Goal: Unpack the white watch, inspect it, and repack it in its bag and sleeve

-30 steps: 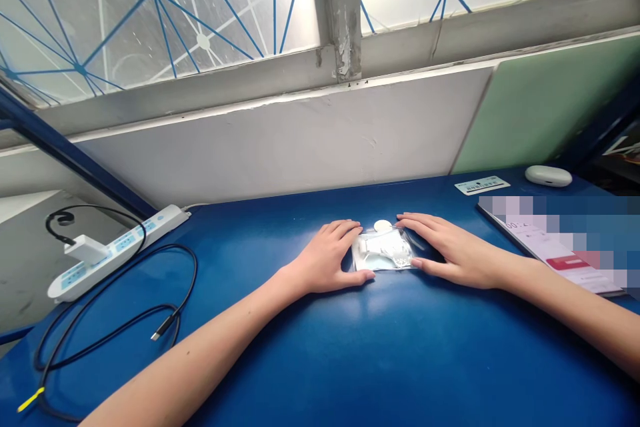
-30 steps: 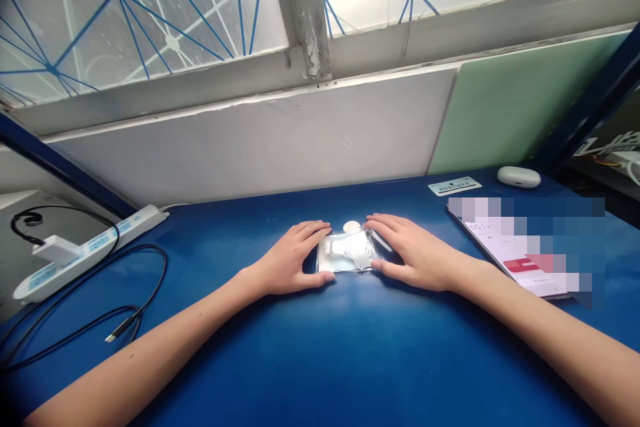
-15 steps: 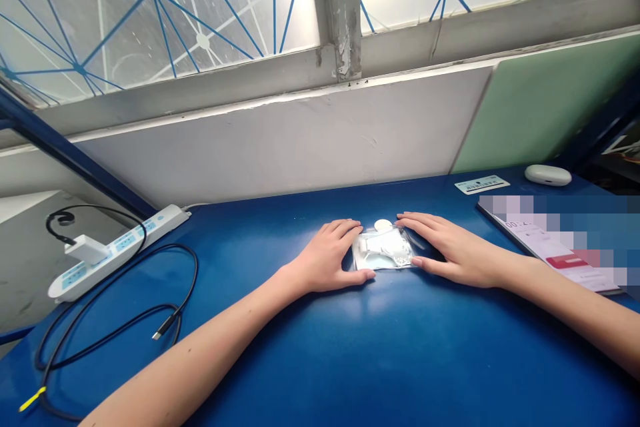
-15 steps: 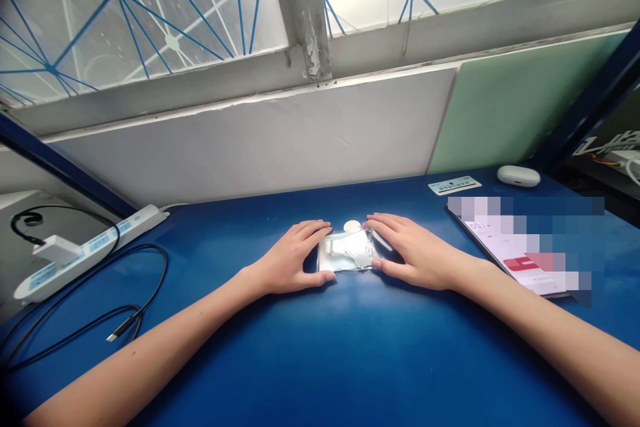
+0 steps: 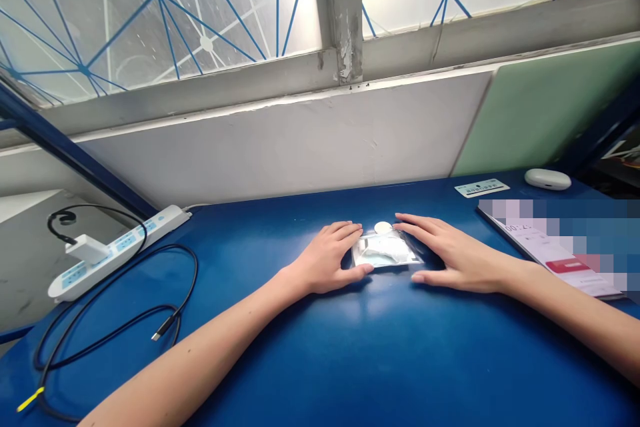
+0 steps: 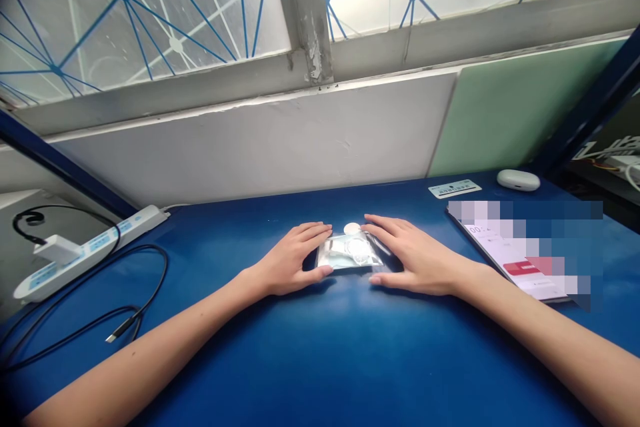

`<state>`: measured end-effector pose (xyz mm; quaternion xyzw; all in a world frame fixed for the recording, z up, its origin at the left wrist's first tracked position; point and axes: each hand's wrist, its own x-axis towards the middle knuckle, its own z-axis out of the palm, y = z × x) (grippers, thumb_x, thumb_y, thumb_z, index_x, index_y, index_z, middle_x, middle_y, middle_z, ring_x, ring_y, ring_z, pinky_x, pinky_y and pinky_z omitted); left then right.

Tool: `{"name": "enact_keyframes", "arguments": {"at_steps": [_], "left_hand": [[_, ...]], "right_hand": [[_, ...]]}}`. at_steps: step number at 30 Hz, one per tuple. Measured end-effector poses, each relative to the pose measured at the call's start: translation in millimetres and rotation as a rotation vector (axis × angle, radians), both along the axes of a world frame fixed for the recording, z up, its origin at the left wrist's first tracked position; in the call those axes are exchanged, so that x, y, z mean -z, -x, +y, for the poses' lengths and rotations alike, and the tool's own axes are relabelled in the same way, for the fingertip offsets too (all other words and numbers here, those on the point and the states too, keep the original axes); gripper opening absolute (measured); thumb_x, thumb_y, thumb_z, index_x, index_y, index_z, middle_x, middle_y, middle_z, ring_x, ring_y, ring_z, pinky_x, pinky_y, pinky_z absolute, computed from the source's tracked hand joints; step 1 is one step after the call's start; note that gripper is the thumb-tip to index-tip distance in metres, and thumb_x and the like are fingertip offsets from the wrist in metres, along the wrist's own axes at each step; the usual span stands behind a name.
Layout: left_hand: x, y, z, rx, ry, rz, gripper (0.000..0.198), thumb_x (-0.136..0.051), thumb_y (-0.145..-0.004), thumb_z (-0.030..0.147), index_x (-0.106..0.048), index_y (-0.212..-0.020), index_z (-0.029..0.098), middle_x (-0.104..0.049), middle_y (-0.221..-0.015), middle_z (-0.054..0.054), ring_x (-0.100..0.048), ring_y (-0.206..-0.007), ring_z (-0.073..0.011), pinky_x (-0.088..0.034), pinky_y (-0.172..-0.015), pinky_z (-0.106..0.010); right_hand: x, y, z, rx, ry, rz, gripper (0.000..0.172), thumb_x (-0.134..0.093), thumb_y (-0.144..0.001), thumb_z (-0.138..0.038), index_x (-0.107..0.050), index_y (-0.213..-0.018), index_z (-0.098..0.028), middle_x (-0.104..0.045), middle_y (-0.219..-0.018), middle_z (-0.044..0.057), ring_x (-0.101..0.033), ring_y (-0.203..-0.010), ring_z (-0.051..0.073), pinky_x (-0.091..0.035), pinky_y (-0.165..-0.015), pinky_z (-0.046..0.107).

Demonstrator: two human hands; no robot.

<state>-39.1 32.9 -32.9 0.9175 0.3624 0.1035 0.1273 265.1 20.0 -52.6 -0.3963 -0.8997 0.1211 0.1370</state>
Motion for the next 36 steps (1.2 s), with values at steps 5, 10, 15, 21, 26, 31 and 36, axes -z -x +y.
{"name": "enact_keyframes", "arguments": {"at_steps": [5,10,15,21,26,31,36], "left_hand": [[0.1,0,1,0.005,-0.007,-0.018,0.068,-0.057,-0.093,0.056,-0.049,-0.146,0.014,-0.049,-0.151,-0.014,-0.04,-0.143,-0.0323,-0.032,-0.118,-0.048],[1.4,4,2,0.072,-0.029,-0.015,0.064,-0.039,-0.1,0.057,-0.051,-0.143,0.012,-0.048,-0.151,-0.018,-0.039,-0.142,-0.0349,-0.034,-0.115,-0.053],[3.9,6,3,0.103,-0.047,-0.044,0.063,-0.035,-0.101,0.059,-0.051,-0.141,0.014,-0.051,-0.147,-0.018,-0.042,-0.14,-0.0339,-0.034,-0.116,-0.051],[6.8,3,0,0.006,-0.01,-0.135,0.083,-0.058,-0.094,0.054,-0.02,-0.157,0.017,-0.048,-0.149,-0.021,-0.045,-0.138,-0.0351,-0.042,-0.109,-0.053],[8.7,4,-2,0.003,-0.042,-0.241,0.104,-0.071,-0.087,0.043,0.0,-0.16,0.024,-0.048,-0.149,-0.018,-0.048,-0.136,-0.0339,-0.044,-0.108,-0.052],[5.9,2,-1,0.051,-0.033,-0.238,0.077,-0.073,-0.085,0.044,-0.038,-0.15,0.021,-0.052,-0.146,-0.016,-0.049,-0.135,-0.0319,-0.043,-0.112,-0.049],[4.2,1,1,0.047,0.005,-0.227,0.075,-0.075,-0.082,0.048,-0.046,-0.144,0.019,-0.055,-0.143,-0.017,-0.05,-0.134,-0.0334,-0.042,-0.112,-0.051]], "right_hand": [[0.5,3,-1,-0.059,-0.038,0.085,0.063,-0.058,-0.093,-0.048,-0.046,-0.15,-0.027,-0.049,-0.153,0.013,-0.049,-0.137,0.035,-0.046,-0.108,0.053],[3.1,6,-1,-0.055,-0.137,0.196,0.041,-0.055,-0.097,-0.038,-0.063,-0.135,-0.029,-0.067,-0.135,0.01,-0.063,-0.121,0.032,-0.052,-0.1,0.05],[0.6,12,-3,0.063,-0.013,0.439,0.028,-0.05,-0.1,-0.037,-0.069,-0.116,-0.024,-0.077,-0.111,0.008,-0.072,-0.099,0.026,-0.057,-0.087,0.04],[-4.4,18,-5,0.233,0.202,0.639,0.027,-0.058,-0.095,-0.048,-0.067,-0.095,-0.022,-0.076,-0.093,0.006,-0.071,-0.082,0.023,-0.057,-0.075,0.036],[-2.6,20,-5,0.268,0.402,0.695,0.035,-0.058,-0.093,-0.053,-0.061,-0.107,-0.021,-0.076,-0.081,0.005,-0.07,-0.071,0.023,-0.056,-0.063,0.034],[0.1,19,-6,0.279,0.272,0.591,0.047,-0.056,-0.095,-0.051,-0.053,-0.133,-0.022,-0.077,-0.091,0.007,-0.072,-0.079,0.024,-0.059,-0.071,0.038],[0.4,8,-2,0.158,-0.056,0.278,0.044,-0.049,-0.098,-0.044,-0.058,-0.135,-0.022,-0.063,-0.137,0.014,-0.059,-0.125,0.032,-0.049,-0.104,0.05]]}}
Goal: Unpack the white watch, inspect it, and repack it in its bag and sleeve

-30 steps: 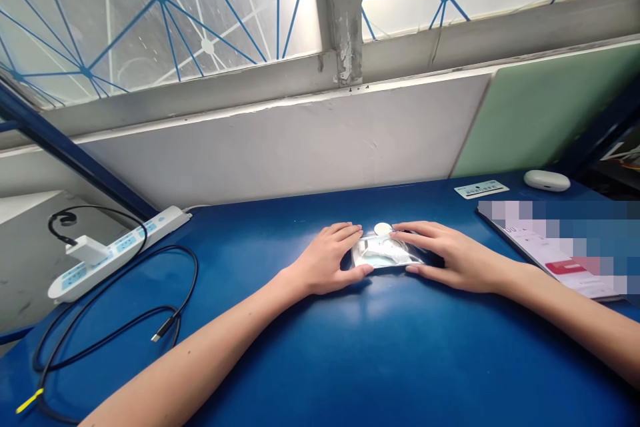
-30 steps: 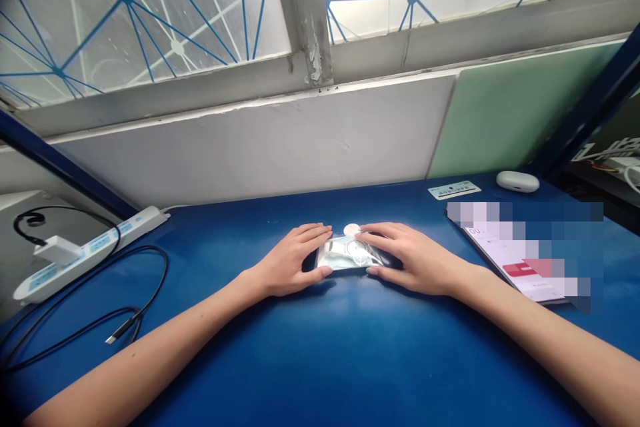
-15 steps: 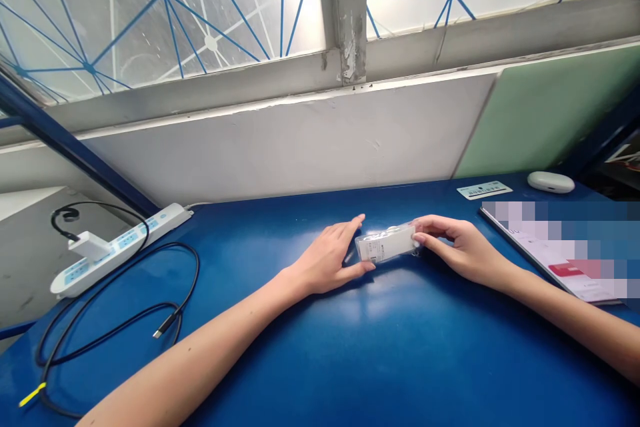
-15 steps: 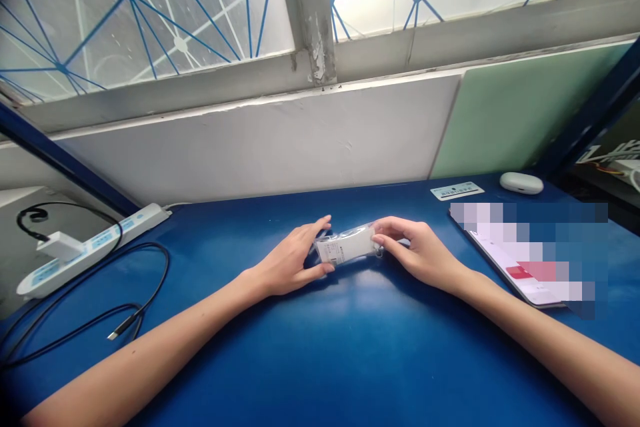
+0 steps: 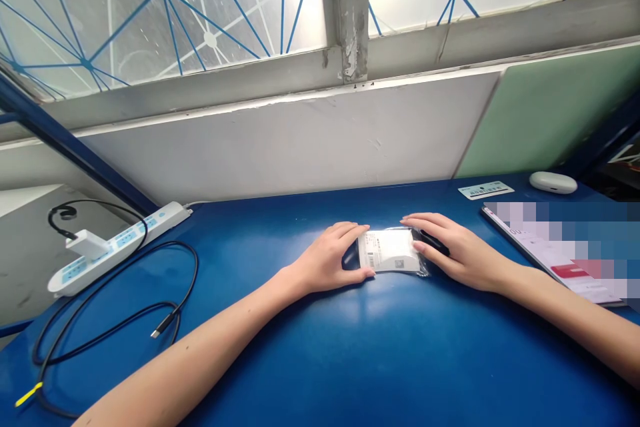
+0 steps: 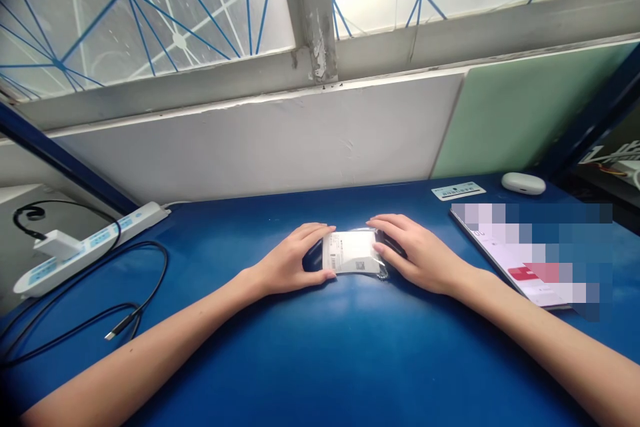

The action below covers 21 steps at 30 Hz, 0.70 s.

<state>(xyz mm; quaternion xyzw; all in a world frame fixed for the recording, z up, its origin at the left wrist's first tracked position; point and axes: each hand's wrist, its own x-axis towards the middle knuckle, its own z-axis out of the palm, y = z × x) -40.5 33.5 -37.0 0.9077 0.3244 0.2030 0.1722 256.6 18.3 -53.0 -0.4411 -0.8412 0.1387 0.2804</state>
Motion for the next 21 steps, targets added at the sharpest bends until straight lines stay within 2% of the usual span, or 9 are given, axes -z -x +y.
{"name": "enact_keyframes", "arguments": {"at_steps": [2,6,10,13,21], "left_hand": [[-0.4,0,0,-0.002,-0.002,0.021,0.073,-0.073,-0.083,0.048,-0.047,-0.144,0.017,-0.055,-0.143,-0.018,-0.049,-0.134,-0.0338,-0.042,-0.112,-0.051],[-1.2,0,-2,-0.011,-0.019,0.058,0.068,-0.067,-0.088,0.049,-0.047,-0.144,0.016,-0.053,-0.144,-0.018,-0.045,-0.137,-0.0332,-0.04,-0.114,-0.05],[-1.9,-1,-3,-0.019,-0.02,0.087,0.067,-0.065,-0.089,0.049,-0.046,-0.144,0.016,-0.052,-0.145,-0.018,-0.044,-0.138,-0.0339,-0.039,-0.115,-0.051],[-2.3,-1,-3,-0.019,-0.023,0.097,0.067,-0.064,-0.089,0.05,-0.046,-0.144,0.014,-0.052,-0.145,-0.018,-0.044,-0.138,-0.0334,-0.039,-0.115,-0.049],[-3.6,-2,-2,-0.019,-0.034,0.142,0.067,-0.063,-0.091,0.05,-0.047,-0.143,0.012,-0.051,-0.145,-0.018,-0.045,-0.137,-0.0317,-0.039,-0.115,-0.047]], "right_hand": [[-0.2,-6,2,-0.05,-0.044,-0.118,0.054,-0.054,-0.095,-0.047,-0.053,-0.143,-0.022,-0.053,-0.149,0.015,-0.05,-0.135,0.035,-0.045,-0.109,0.054],[2.0,-11,4,-0.093,0.014,-0.239,0.072,-0.057,-0.091,-0.055,-0.042,-0.152,-0.019,-0.042,-0.157,0.018,-0.041,-0.142,0.039,-0.041,-0.112,0.058],[5.1,-11,5,-0.1,0.033,-0.242,0.075,-0.057,-0.091,-0.057,-0.039,-0.154,-0.02,-0.042,-0.158,0.017,-0.035,-0.146,0.039,-0.037,-0.114,0.059],[4.7,-9,5,-0.089,0.038,-0.252,0.081,-0.057,-0.09,-0.058,-0.035,-0.155,-0.015,-0.041,-0.158,0.019,-0.031,-0.148,0.039,-0.035,-0.116,0.059],[3.6,-16,6,-0.121,0.082,-0.327,0.088,-0.057,-0.088,-0.063,-0.031,-0.157,-0.016,-0.032,-0.162,0.018,-0.029,-0.148,0.04,-0.035,-0.116,0.06]]}}
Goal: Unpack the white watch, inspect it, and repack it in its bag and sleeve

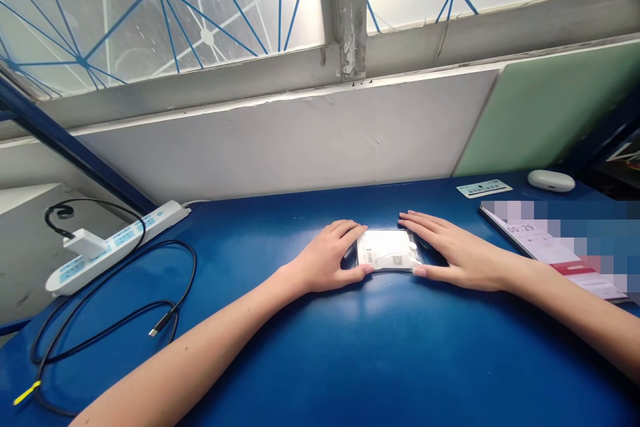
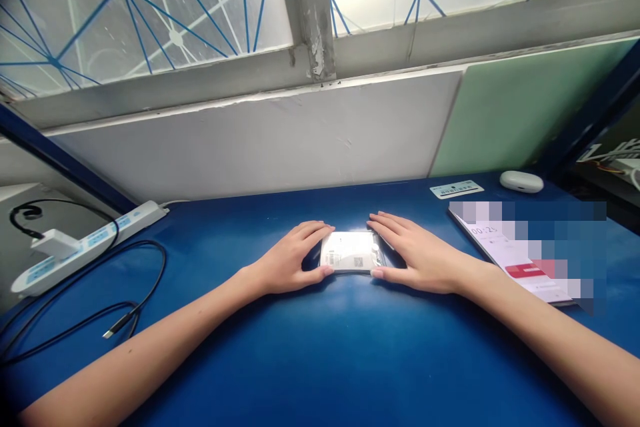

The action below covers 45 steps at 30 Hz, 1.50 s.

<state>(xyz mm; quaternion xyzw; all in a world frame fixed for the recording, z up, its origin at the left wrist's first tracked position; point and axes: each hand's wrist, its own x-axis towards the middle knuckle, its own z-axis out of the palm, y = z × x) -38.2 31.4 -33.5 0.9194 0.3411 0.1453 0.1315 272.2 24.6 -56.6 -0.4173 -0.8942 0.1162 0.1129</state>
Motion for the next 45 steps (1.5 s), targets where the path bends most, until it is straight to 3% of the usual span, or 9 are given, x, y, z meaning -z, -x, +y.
{"name": "enact_keyframes", "arguments": {"at_steps": [8,45], "left_hand": [[-2.5,-1.1,-0.3,0.008,0.016,-0.028,0.063,-0.064,-0.089,0.052,-0.05,-0.138,0.016,-0.054,-0.142,-0.017,-0.047,-0.135,-0.0332,-0.04,-0.113,-0.048],[1.4,-0.1,1.7,-0.006,0.002,-0.007,0.069,-0.065,-0.088,0.055,-0.049,-0.142,0.014,-0.052,-0.145,-0.018,-0.047,-0.136,-0.0341,-0.04,-0.114,-0.048]], "right_hand": [[1.2,0.5,-0.6,-0.008,-0.038,0.03,0.088,-0.058,-0.088,-0.062,-0.03,-0.158,-0.017,-0.038,-0.159,0.019,-0.033,-0.147,0.041,-0.038,-0.114,0.061],[2.0,0.3,0.0,-0.014,-0.05,-0.018,0.083,-0.055,-0.089,-0.063,-0.036,-0.155,-0.017,-0.035,-0.161,0.018,-0.031,-0.148,0.039,-0.036,-0.115,0.06]]}}
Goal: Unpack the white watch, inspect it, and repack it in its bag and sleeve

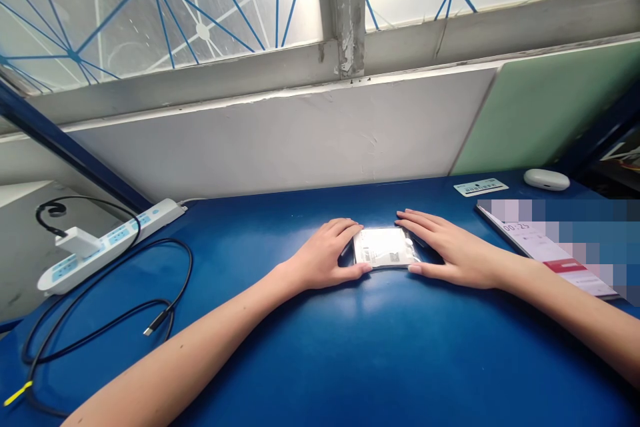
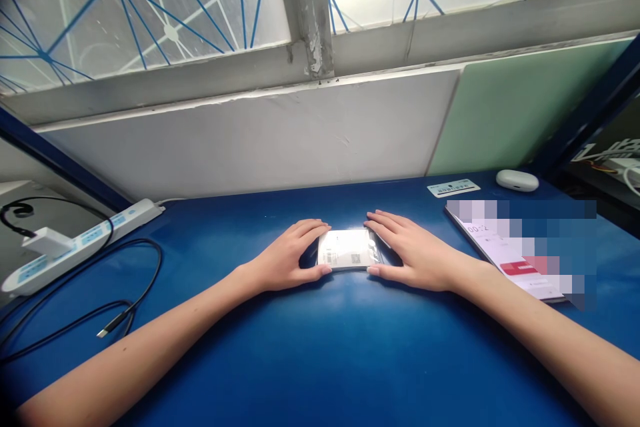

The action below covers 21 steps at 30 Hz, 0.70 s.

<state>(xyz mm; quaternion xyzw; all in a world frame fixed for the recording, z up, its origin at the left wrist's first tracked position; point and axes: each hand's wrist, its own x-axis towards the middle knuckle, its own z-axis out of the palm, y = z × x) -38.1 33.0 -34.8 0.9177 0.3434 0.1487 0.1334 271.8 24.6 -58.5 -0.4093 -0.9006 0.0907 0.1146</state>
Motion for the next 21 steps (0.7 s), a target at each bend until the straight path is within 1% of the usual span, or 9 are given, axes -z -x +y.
{"name": "enact_keyframes", "arguments": {"at_steps": [3,6,10,13,15,18,21], "left_hand": [[-0.7,0,0,0.002,0.004,-0.002,0.07,-0.065,-0.088,0.057,-0.049,-0.141,0.014,-0.052,-0.144,-0.019,-0.047,-0.135,-0.0345,-0.04,-0.113,-0.049],[-1.1,0,1,0.011,0.007,-0.015,0.071,-0.066,-0.087,0.058,-0.05,-0.14,0.015,-0.053,-0.143,-0.018,-0.048,-0.135,-0.0343,-0.041,-0.112,-0.048],[0.1,0,2,0.012,0.011,-0.029,0.073,-0.07,-0.084,0.059,-0.051,-0.139,0.015,-0.054,-0.142,-0.018,-0.049,-0.134,-0.0343,-0.041,-0.112,-0.049],[1.2,0,2,0.021,0.001,-0.043,0.072,-0.07,-0.083,0.059,-0.051,-0.138,0.015,-0.055,-0.141,-0.018,-0.049,-0.133,-0.034,-0.041,-0.111,-0.048],[1.2,1,2,0.051,-0.006,-0.047,0.072,-0.072,-0.082,0.059,-0.052,-0.137,0.016,-0.057,-0.139,-0.017,-0.05,-0.133,-0.0342,-0.04,-0.111,-0.048],[1.2,1,2,0.102,-0.014,-0.053,0.073,-0.073,-0.081,0.06,-0.054,-0.134,0.014,-0.06,-0.136,-0.018,-0.051,-0.131,-0.0349,-0.039,-0.112,-0.049],[1.9,1,2,0.105,-0.012,-0.068,0.073,-0.074,-0.08,0.06,-0.055,-0.133,0.014,-0.061,-0.135,-0.017,-0.052,-0.131,-0.0346,-0.039,-0.112,-0.048]], "right_hand": [[-1.4,0,-1,0.013,0.034,0.02,0.083,-0.056,-0.089,-0.064,-0.038,-0.154,-0.016,-0.035,-0.161,0.018,-0.03,-0.148,0.04,-0.035,-0.116,0.06],[-7.5,6,-5,0.077,0.121,0.078,0.08,-0.053,-0.09,-0.064,-0.04,-0.153,-0.015,-0.035,-0.161,0.019,-0.029,-0.148,0.04,-0.034,-0.116,0.061],[-16.4,19,-13,0.169,0.215,0.204,0.071,-0.048,-0.093,-0.063,-0.045,-0.148,-0.018,-0.045,-0.156,0.017,-0.037,-0.145,0.039,-0.038,-0.113,0.061],[-16.2,28,-17,0.228,0.202,0.284,0.068,-0.049,-0.092,-0.064,-0.052,-0.141,-0.017,-0.053,-0.149,0.017,-0.045,-0.14,0.038,-0.041,-0.112,0.057],[-12.6,32,-19,0.246,0.171,0.286,0.068,-0.051,-0.091,-0.065,-0.054,-0.138,-0.016,-0.056,-0.146,0.018,-0.046,-0.139,0.038,-0.042,-0.111,0.056],[-5.7,33,-20,0.207,0.098,0.22,0.067,-0.052,-0.091,-0.063,-0.056,-0.137,-0.014,-0.055,-0.147,0.019,-0.043,-0.141,0.038,-0.039,-0.114,0.057],[-0.3,31,-20,0.154,0.032,0.161,0.064,-0.047,-0.096,-0.056,-0.054,-0.141,-0.011,-0.052,-0.15,0.019,-0.041,-0.143,0.036,-0.038,-0.115,0.058]]}}
